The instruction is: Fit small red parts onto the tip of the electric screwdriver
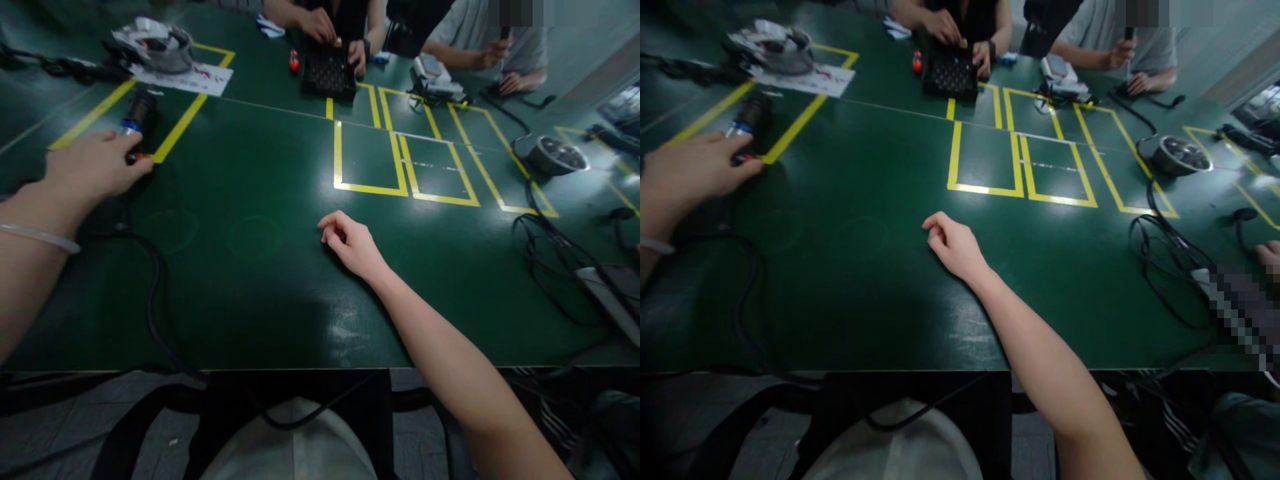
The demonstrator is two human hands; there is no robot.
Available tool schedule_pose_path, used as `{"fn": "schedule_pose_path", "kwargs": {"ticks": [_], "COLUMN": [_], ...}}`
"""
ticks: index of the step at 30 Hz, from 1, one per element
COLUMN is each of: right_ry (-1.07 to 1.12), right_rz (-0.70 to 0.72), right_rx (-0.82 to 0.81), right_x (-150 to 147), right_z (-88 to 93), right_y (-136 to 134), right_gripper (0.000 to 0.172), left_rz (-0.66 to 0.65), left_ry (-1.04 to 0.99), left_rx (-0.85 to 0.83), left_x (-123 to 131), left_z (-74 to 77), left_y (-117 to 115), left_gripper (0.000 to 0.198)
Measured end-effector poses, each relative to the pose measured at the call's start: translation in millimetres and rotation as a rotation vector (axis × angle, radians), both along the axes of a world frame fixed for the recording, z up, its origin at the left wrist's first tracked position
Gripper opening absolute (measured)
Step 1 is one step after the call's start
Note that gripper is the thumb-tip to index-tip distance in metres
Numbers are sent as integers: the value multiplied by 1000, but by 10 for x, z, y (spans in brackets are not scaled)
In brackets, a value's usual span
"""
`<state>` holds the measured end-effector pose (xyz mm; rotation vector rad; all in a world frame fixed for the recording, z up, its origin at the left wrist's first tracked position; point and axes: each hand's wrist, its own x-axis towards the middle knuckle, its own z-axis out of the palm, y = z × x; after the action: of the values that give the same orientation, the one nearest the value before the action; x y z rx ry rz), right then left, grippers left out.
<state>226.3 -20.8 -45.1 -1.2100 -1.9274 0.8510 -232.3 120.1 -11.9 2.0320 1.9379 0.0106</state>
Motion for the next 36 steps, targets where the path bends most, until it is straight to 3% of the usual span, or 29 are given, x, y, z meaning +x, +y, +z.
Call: {"fn": "schedule_pose_path", "kwargs": {"ticks": [4,15,24,28,32,36], "right_ry": [-13,-43,-33,-40,-45,-35], "right_rz": [-10,-21,-20,-5,-4,-3], "right_rx": [-11,-16,1,14,10,2], "right_x": [-5,-9,-7,-17,-33,-36], "right_z": [11,10,7,2,-6,5], "right_y": [-5,2,-3,-6,-14,-21], "right_gripper": [16,16,16,17,17,16], "left_rz": [151,204,185,189,63,-87], "left_ry": [127,101,171,296,385,422], "left_rx": [108,71,78,141,169,190], "left_x": [197,172,216,559,1082,1642], "left_z": [27,63,92,72,139,222], "left_y": [-126,-20,-73,-271,-635,-989], "left_gripper": [95,108,103,85,66,63]}}
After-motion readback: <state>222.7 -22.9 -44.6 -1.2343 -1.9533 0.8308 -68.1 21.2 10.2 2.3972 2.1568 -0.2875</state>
